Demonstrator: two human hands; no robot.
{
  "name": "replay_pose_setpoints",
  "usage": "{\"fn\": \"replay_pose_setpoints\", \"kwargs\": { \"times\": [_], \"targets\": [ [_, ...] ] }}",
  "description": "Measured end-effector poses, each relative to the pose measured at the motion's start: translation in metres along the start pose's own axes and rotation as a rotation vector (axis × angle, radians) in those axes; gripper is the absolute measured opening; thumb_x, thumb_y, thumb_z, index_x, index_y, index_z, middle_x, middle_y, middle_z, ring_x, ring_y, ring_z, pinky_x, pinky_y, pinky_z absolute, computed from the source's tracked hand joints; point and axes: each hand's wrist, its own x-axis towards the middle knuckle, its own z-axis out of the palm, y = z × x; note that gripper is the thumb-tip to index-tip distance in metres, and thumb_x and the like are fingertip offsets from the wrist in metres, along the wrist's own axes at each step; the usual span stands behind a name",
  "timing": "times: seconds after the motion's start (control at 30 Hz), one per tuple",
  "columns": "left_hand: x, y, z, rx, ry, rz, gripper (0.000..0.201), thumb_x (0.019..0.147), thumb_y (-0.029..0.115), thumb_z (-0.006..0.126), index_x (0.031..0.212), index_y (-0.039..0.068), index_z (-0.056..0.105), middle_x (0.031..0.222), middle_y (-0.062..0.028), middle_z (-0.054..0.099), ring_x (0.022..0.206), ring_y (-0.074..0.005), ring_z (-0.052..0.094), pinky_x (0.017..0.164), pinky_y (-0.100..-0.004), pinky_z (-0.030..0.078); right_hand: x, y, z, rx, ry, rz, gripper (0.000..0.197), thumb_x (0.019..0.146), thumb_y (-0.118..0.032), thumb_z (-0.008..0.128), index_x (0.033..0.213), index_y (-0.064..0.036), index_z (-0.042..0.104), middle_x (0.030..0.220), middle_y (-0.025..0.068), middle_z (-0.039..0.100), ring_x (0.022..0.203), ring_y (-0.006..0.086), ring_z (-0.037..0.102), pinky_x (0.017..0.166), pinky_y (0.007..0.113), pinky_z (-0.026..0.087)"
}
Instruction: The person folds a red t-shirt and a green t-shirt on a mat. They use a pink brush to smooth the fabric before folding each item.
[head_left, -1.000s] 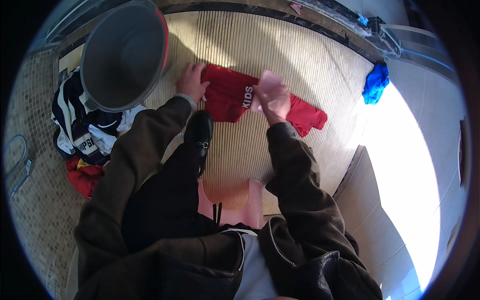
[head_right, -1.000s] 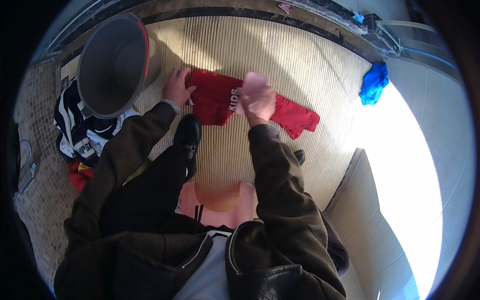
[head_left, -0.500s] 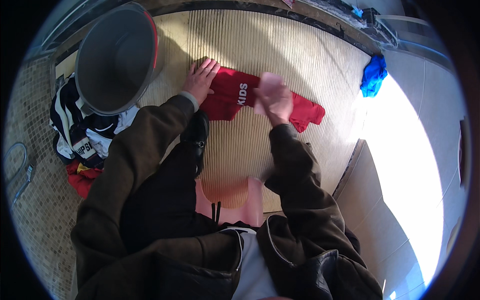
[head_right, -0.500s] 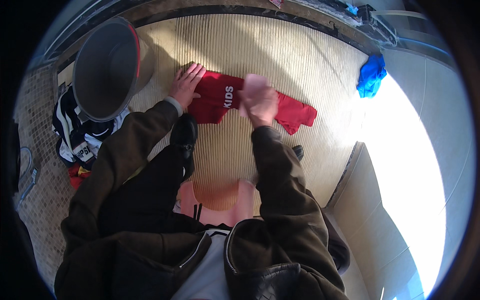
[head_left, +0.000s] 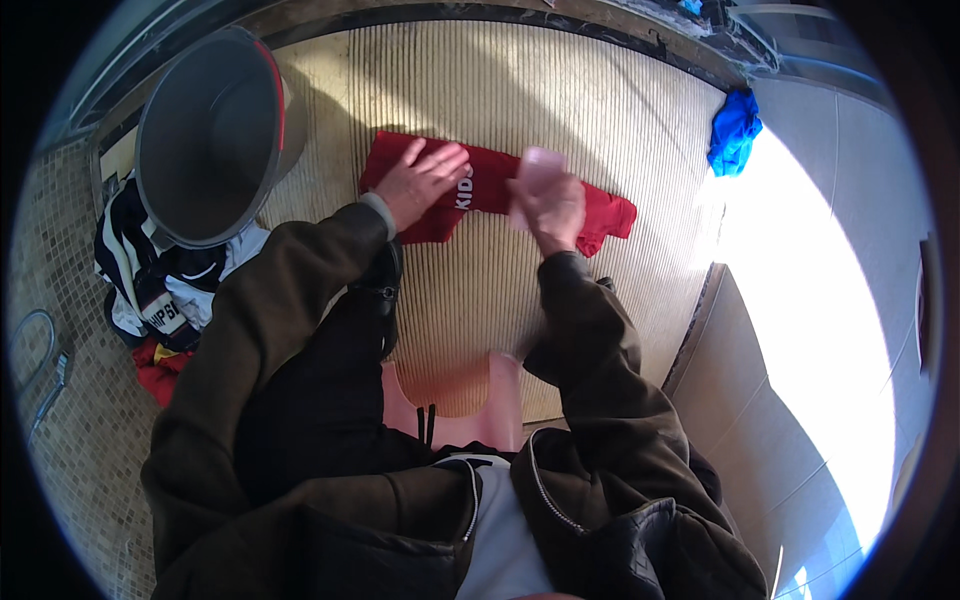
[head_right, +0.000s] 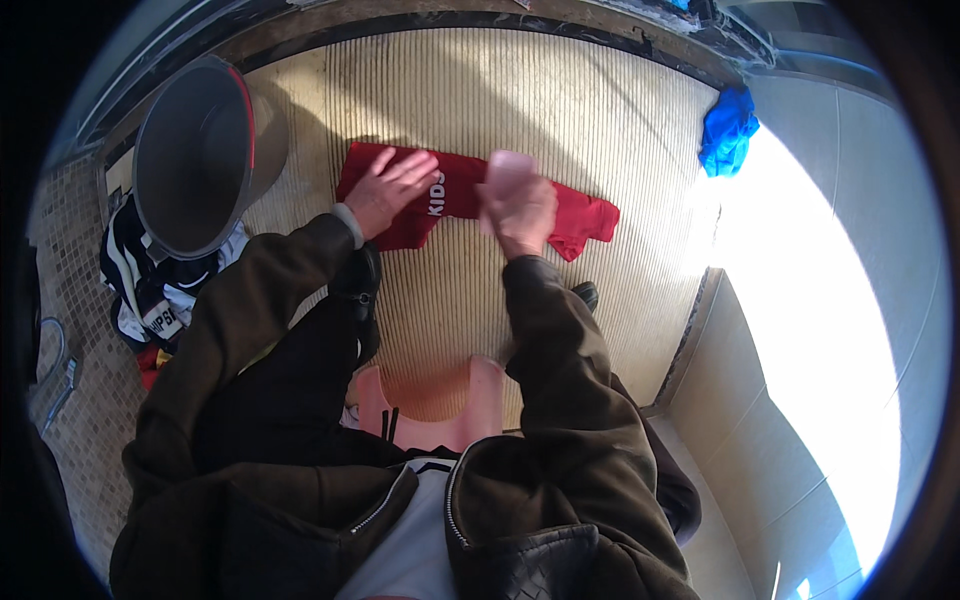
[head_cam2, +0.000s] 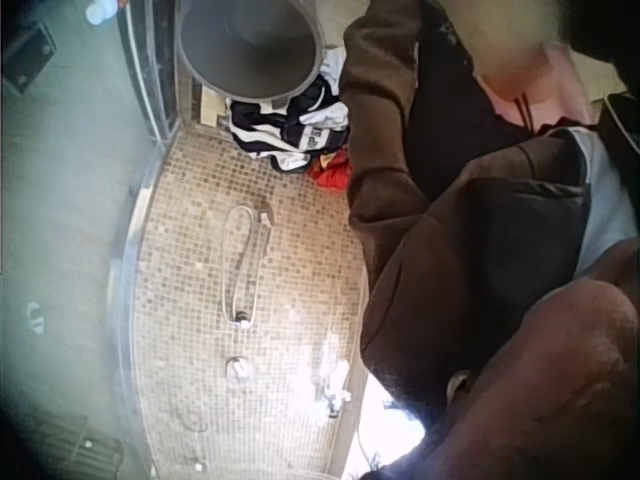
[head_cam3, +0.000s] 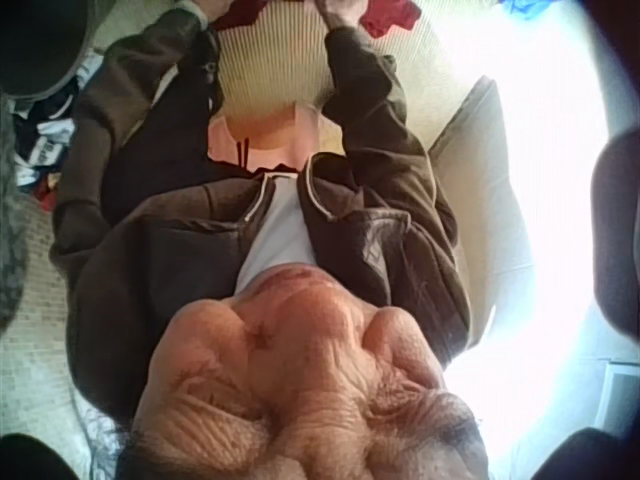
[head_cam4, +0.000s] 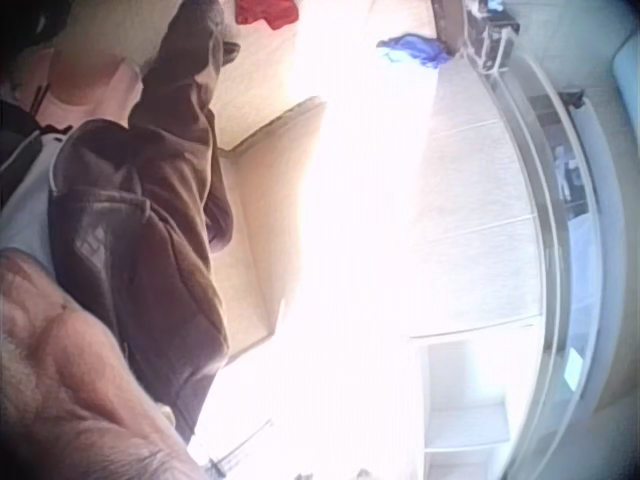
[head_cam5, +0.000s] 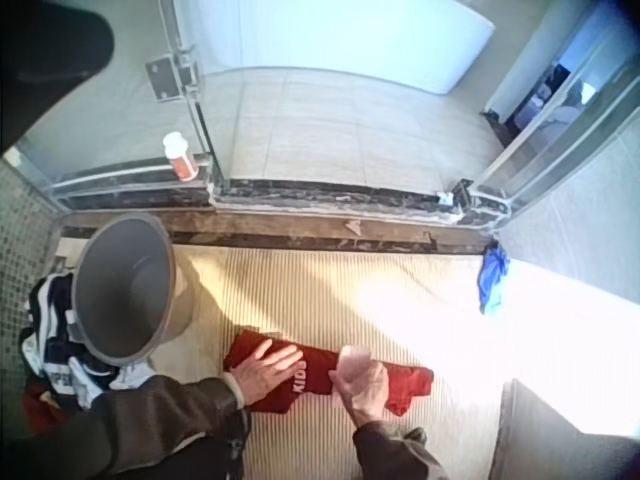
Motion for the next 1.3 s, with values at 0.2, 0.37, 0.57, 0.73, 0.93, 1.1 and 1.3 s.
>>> {"fn": "replay_pose_setpoints", "kwargs": {
  "times": [0.2, 0.37, 0.57, 0.73, 0.93, 1.1, 1.3],
  "targets": [
    [0.016, 0.012, 0.013, -0.024, -0.115, 0.030, 0.054, 0.091, 0.012, 0.049, 0.144, 0.014, 0.042, 0.153, -0.0030, 0.037, 0.143, -0.0189, 0.032, 0.116, -0.0519, 0.024, -0.005, -0.015, 0.023, -0.024, 0.031, -0.125, 0.070, 0.063, -0.048, 0.085, 0.103, 0.0028, 0.057, 0.097, 0.0175, 0.062, 0.093, 0.0343, 0.064, 0.083, 0.044, 0.053],
    [0.013, 0.013, 0.016, -0.003, -0.098, 0.022, 0.054, 0.089, 0.012, 0.051, 0.143, 0.013, 0.043, 0.150, -0.0036, 0.040, 0.140, -0.0193, 0.034, 0.115, -0.0532, 0.026, 0.017, 0.087, -0.028, 0.147, 0.124, 0.119, 0.063, 0.064, -0.053, 0.084, 0.087, 0.0028, 0.065, 0.084, 0.0163, 0.066, 0.079, 0.0294, 0.067, 0.077, 0.042, 0.055],
    [0.059, 0.043, -0.026, -0.013, -0.349, -0.014, 0.024, 0.085, 0.015, 0.054, 0.103, 0.005, 0.067, 0.123, -0.0065, 0.057, 0.123, -0.0256, 0.050, 0.114, -0.0532, 0.027, 0.011, 0.023, -0.003, -0.092, 0.056, -0.053, 0.070, 0.064, -0.054, 0.084, 0.093, 0.0046, 0.059, 0.094, 0.0196, 0.061, 0.089, 0.0329, 0.064, 0.079, 0.044, 0.053],
    [0.054, 0.035, 0.005, -0.083, -0.147, 0.021, 0.025, 0.088, 0.015, 0.052, 0.106, 0.003, 0.063, 0.119, -0.0069, 0.057, 0.131, -0.0261, 0.044, 0.112, -0.0453, 0.032, 0.009, 0.014, 0.006, -0.003, 0.032, -0.075, 0.068, 0.062, -0.052, 0.085, 0.094, 0.0025, 0.060, 0.091, 0.0174, 0.062, 0.087, 0.0309, 0.064, 0.077, 0.043, 0.053],
    [0.062, 0.043, -0.008, 0.037, -0.260, 0.077, 0.036, 0.087, 0.012, 0.053, 0.122, 0.003, 0.057, 0.123, -0.0096, 0.053, 0.135, -0.0262, 0.039, 0.108, -0.0485, 0.036, 0.026, 0.112, -0.038, -0.073, 0.099, 0.213, 0.076, 0.063, -0.049, 0.088, 0.103, 0.0072, 0.057, 0.099, 0.0221, 0.064, 0.092, 0.0288, 0.066, 0.082, 0.043, 0.054],
    [0.075, 0.049, -0.014, 0.097, -0.244, 0.126, 0.047, 0.091, 0.018, 0.049, 0.137, 0.009, 0.048, 0.148, -0.0111, 0.039, 0.142, -0.0292, 0.031, 0.110, -0.0631, 0.027, 0.015, 0.024, -0.002, 0.003, 0.090, -0.186, 0.065, 0.060, -0.049, 0.087, 0.088, 0.0030, 0.059, 0.088, 0.0192, 0.062, 0.086, 0.0347, 0.063, 0.080, 0.044, 0.053],
    [0.072, 0.042, 0.001, -0.057, -0.238, 0.048, 0.058, 0.085, 0.016, 0.061, 0.141, 0.012, 0.047, 0.154, -0.0067, 0.035, 0.143, -0.0256, 0.030, 0.114, -0.0603, 0.022, 0.034, 0.120, -0.034, 0.138, 0.126, 0.057, 0.058, 0.067, -0.044, 0.085, 0.094, 0.0031, 0.065, 0.086, 0.0160, 0.068, 0.079, 0.0276, 0.068, 0.074, 0.041, 0.056]
  ]
}}
